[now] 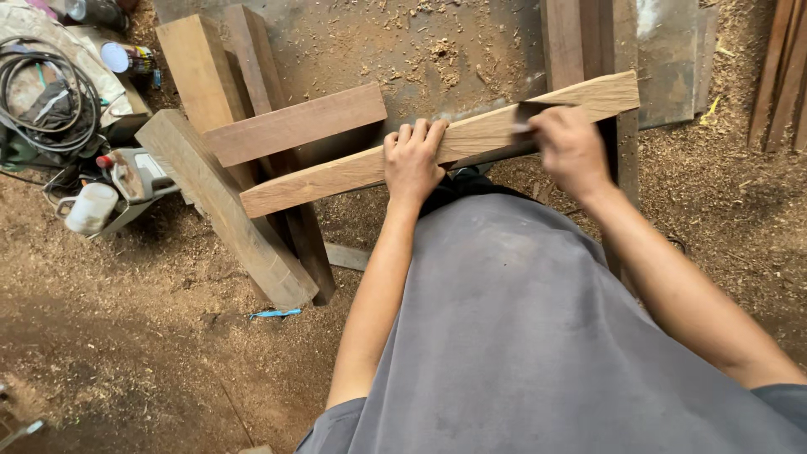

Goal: The person sands a piece of wood with a sanding block.

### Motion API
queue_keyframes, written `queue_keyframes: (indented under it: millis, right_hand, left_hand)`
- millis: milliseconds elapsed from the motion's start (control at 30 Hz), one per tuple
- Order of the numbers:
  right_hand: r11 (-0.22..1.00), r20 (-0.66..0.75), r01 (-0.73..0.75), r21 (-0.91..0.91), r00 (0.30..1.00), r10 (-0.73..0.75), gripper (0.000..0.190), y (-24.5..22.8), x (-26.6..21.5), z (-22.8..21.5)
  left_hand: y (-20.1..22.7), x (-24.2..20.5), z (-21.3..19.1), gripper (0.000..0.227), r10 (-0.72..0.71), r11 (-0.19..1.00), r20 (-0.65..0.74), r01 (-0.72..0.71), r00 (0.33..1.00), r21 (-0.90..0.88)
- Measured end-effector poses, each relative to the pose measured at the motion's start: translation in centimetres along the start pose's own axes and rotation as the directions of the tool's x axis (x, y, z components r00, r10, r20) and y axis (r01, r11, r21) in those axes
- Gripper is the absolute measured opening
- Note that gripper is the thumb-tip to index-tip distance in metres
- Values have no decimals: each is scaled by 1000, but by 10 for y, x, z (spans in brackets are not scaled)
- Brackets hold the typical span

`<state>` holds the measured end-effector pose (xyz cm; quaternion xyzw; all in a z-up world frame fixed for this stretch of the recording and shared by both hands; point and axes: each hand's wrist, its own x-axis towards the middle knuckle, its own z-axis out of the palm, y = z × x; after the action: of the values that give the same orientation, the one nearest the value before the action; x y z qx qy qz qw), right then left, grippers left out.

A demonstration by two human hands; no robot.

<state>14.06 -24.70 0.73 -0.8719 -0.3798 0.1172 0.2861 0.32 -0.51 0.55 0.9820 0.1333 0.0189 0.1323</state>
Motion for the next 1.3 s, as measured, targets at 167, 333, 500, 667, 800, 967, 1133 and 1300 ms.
queue_keyframes:
  millis: [167,333,500,667,800,967,1133,1300]
  right_hand:
    - [995,-99,96,-31,990,-99,14,-7,1,3]
    - [984,-36,174,42,984,-173,16,-25,-1,16]
    - [996,-127,27,-90,991,-38,17,26,-2,-18]
    - [988,-130,144,57,982,-136,25,-17,2,24]
    - [974,-19,222,53,975,-221,27,-22,-2,17]
    - [991,-125,-32,-129,992,16,8,37,3,-17]
    - [997,-37,53,62,998,-51,18,-11,1,28]
    - [997,-18,71,-36,997,-71,20,-12,0,21]
  left_hand:
    - [-1,-2,1,67,-5,1000,20,5,1000,13]
    - [-1,2,0,69,-3,1000,8,3,1000,15]
    - [0,1,-1,70,-19,1000,47,20,999,-5]
    - [-1,0,4,67,-8,1000,30,8,1000,4]
    - [-3,-1,2,67,0,1000,33,-1,999,20]
    - [-3,4,3,67,4,1000,26,-5,1000,8]
    - [-3,3,1,66,-2,1000,39,2,999,7]
    - [0,3,-4,68,-7,1000,48,6,999,22]
